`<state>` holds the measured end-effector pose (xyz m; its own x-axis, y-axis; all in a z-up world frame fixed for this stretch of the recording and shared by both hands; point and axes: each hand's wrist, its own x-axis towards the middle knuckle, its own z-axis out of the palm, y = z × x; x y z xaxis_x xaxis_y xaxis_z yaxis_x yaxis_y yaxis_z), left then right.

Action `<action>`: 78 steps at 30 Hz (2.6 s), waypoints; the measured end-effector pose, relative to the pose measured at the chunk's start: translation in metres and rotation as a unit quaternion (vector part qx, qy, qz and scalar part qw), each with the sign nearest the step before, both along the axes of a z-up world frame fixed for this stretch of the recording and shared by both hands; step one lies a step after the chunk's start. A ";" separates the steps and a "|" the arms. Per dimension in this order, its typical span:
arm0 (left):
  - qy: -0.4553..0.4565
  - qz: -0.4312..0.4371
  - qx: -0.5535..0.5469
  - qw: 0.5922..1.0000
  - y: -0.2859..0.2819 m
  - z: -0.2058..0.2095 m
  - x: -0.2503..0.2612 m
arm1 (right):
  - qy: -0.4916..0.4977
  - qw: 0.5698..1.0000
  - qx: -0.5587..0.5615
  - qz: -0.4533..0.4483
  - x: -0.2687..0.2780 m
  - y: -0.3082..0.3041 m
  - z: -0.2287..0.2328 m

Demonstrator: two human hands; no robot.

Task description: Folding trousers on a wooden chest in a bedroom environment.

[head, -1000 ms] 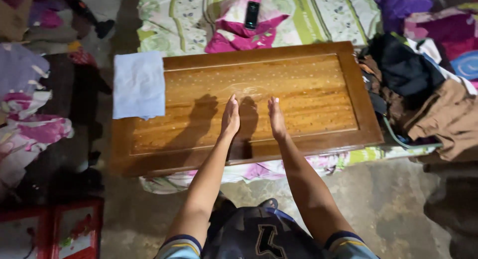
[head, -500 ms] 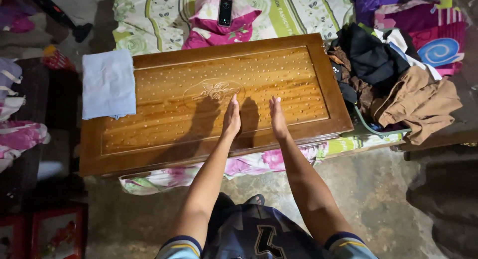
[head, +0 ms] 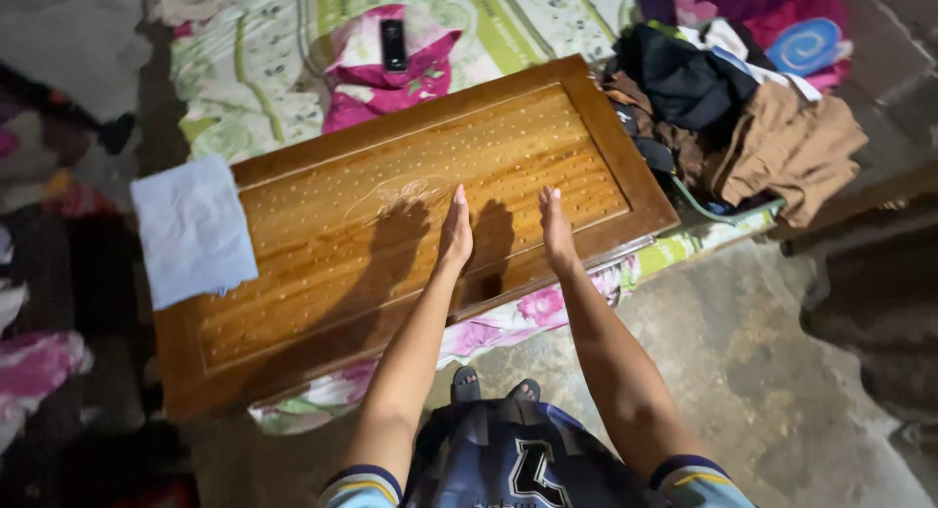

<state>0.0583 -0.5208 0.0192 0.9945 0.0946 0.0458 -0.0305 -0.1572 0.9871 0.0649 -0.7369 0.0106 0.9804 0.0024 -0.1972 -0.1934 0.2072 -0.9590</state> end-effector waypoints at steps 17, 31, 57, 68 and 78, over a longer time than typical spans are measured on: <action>0.009 -0.255 -0.021 0.967 -0.156 -0.019 0.022 | 0.017 0.970 -0.008 -0.242 -0.088 -0.131 0.023; -0.020 -0.295 -0.032 0.955 -0.334 -0.040 0.029 | 0.013 0.953 0.032 -0.302 -0.103 -0.292 0.014; 0.016 -0.279 0.032 0.960 -0.458 -0.032 0.088 | 0.019 0.966 0.076 -0.246 -0.009 -0.419 -0.037; 0.017 -0.239 0.084 0.967 -0.507 -0.058 0.178 | 0.048 0.969 0.058 -0.235 0.098 -0.435 -0.005; 0.099 -0.164 0.244 0.951 -0.542 -0.107 0.225 | 0.082 0.966 0.053 -0.241 0.130 -0.441 -0.008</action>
